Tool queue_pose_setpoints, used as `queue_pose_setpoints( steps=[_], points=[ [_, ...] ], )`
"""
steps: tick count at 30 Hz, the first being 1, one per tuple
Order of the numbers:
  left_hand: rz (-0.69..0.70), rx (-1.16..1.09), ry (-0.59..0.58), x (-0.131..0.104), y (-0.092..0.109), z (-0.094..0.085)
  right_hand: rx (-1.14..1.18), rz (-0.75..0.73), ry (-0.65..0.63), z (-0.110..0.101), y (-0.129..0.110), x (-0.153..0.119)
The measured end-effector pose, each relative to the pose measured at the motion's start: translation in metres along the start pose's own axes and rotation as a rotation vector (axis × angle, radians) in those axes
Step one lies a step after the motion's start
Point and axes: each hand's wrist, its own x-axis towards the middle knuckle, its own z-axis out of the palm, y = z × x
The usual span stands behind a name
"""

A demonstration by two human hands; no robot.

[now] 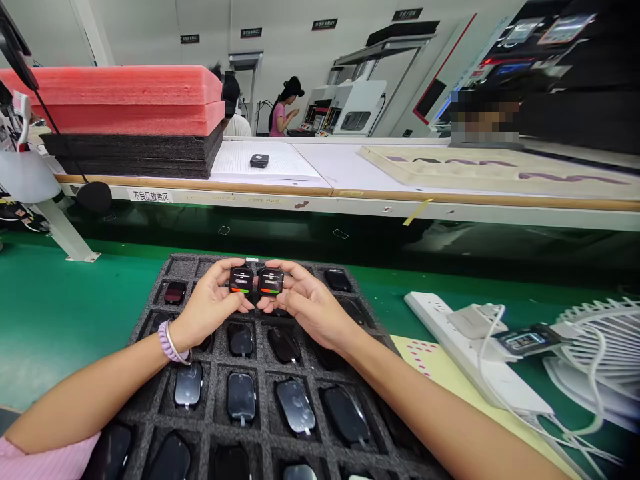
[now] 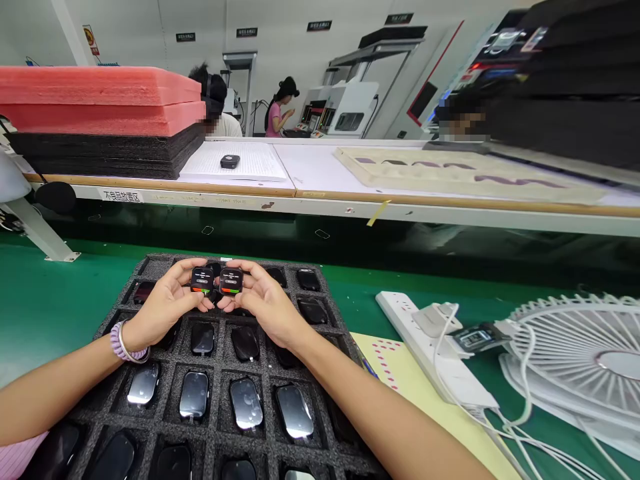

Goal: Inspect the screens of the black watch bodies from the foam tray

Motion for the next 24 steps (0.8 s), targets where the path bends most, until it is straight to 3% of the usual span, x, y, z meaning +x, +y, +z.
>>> queue_pose_setpoints(
  steps=[24],
  points=[
    [0.058, 0.074, -0.019, 0.003, -0.0029, -0.0035, -0.029, -0.045, -0.055, -0.0032, 0.0057, 0.0018]
  ],
)
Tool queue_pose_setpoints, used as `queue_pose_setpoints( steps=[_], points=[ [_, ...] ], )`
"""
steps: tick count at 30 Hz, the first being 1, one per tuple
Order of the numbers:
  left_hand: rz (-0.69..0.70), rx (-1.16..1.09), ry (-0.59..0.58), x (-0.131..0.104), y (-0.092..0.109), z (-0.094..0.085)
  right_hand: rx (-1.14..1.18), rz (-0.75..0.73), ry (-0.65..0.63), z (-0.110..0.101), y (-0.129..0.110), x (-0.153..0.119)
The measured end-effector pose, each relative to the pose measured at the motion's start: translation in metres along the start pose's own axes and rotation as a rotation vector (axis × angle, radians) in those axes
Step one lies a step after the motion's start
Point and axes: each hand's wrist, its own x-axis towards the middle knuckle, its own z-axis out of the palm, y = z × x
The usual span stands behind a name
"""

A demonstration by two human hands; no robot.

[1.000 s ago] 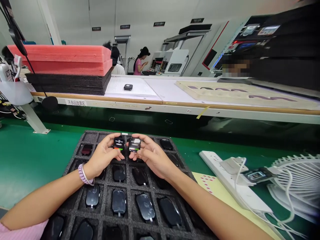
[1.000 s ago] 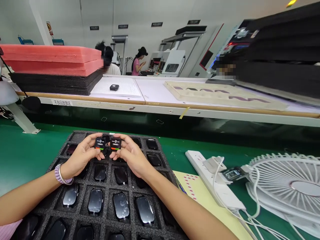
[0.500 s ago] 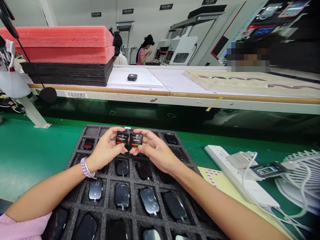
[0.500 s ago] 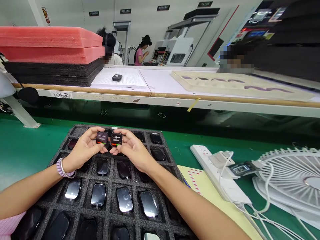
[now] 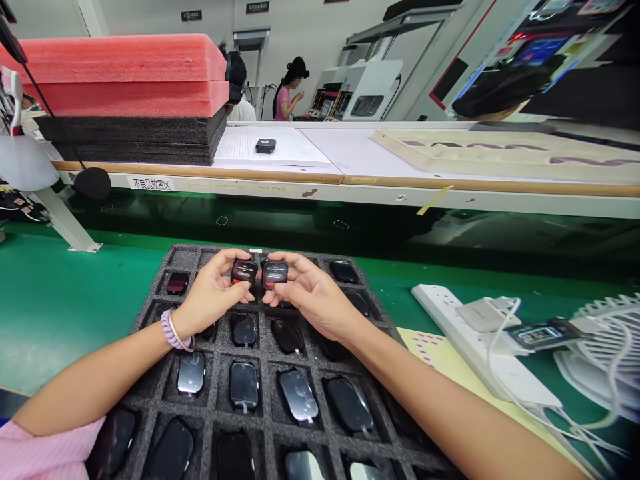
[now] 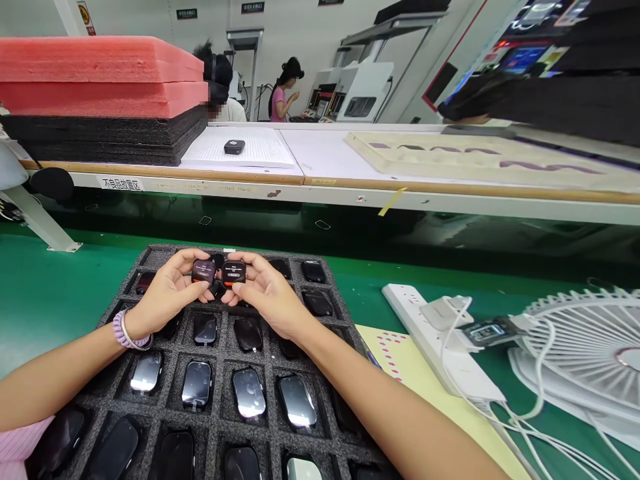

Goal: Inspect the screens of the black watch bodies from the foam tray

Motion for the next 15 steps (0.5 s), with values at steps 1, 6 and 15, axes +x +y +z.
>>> queue_pose_setpoints(
  steps=[1, 6, 15],
  points=[
    [0.0, 0.002, -0.001, 0.0, 0.0003, 0.0, 0.001, 0.001, 0.002, 0.0002, -0.0005, 0.0],
    [-0.011, -0.034, -0.019, -0.0005, 0.003, 0.001, 0.023, 0.032, 0.019, 0.0004, -0.0031, -0.0003],
    [-0.048, 0.034, 0.03, 0.0004, 0.001, -0.0004, 0.034, 0.107, 0.073, -0.0022, 0.0007, 0.0018]
  ],
)
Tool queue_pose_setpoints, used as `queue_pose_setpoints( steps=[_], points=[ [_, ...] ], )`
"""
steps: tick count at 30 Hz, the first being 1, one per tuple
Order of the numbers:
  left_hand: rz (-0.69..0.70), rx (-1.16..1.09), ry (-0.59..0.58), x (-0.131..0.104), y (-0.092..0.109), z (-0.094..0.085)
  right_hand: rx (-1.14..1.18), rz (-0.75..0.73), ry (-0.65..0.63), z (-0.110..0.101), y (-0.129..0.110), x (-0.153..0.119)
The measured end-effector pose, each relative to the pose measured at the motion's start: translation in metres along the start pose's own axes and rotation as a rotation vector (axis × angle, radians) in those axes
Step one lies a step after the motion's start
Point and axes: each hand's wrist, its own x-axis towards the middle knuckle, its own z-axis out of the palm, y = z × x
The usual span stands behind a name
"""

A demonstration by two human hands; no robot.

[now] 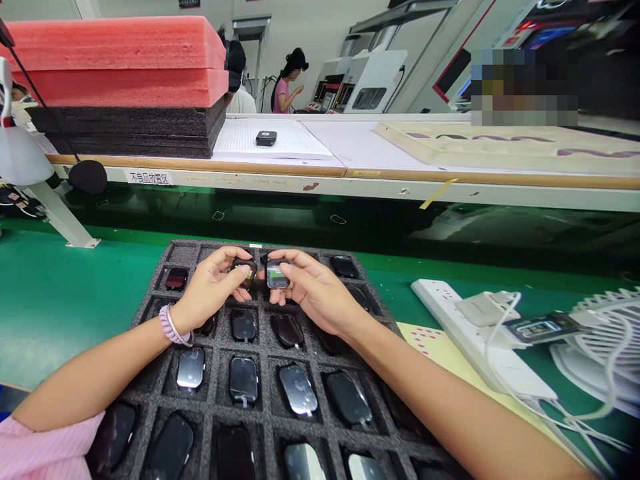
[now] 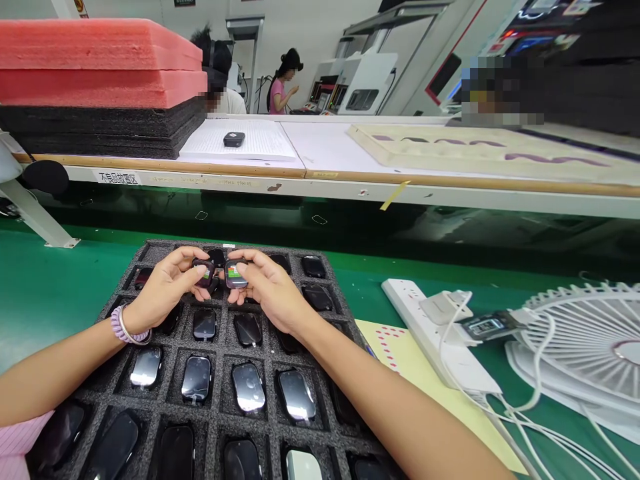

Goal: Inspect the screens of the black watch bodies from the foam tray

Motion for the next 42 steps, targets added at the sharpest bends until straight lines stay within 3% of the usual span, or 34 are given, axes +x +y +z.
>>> queue_pose_setpoints(
  steps=[10, 42],
  points=[
    [0.033, -0.124, -0.042, 0.0022, -0.003, -0.0001, 0.0, -0.033, -0.026, 0.0027, -0.0044, -0.0025],
    [0.011, -0.068, -0.064, 0.0013, -0.0025, -0.0007, 0.056, -0.002, -0.013, 0.0025, -0.005, -0.0018]
  ],
)
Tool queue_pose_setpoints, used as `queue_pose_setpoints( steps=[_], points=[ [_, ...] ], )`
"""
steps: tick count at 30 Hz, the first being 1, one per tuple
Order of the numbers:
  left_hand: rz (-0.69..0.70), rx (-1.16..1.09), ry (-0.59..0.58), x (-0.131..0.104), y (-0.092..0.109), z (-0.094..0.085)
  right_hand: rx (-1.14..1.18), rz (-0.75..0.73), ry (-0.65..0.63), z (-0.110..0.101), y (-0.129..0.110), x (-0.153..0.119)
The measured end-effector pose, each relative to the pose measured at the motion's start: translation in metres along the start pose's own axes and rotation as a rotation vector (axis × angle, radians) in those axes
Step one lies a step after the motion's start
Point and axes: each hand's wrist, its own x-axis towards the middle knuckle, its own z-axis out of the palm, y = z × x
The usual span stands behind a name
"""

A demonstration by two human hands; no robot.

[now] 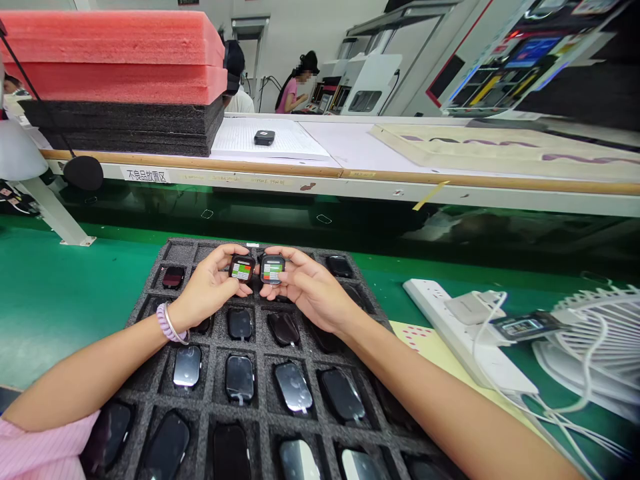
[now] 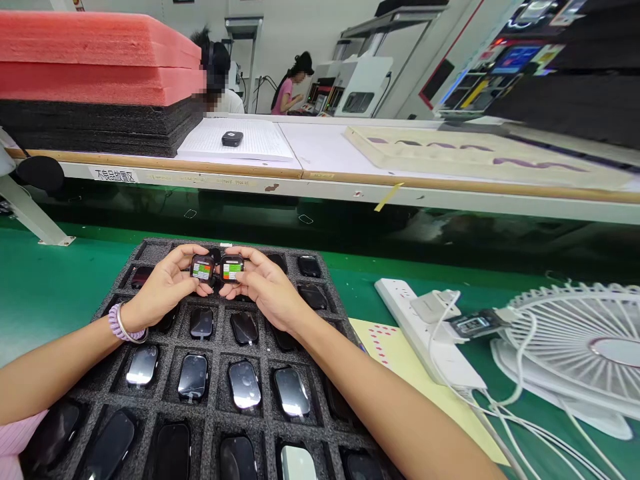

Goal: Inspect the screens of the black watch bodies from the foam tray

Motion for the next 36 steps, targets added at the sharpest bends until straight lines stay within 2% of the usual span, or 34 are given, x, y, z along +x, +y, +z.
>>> queue_pose_setpoints(
  steps=[22, 36],
  points=[
    [0.001, -0.008, 0.003, 0.0004, -0.0021, -0.0001, -0.038, 0.01, 0.009, -0.0018, 0.0014, 0.0008],
    [-0.017, 0.088, 0.08, -0.0001, 0.0003, -0.001, -0.047, 0.03, 0.001, -0.0002, -0.0004, -0.0003]
  ],
)
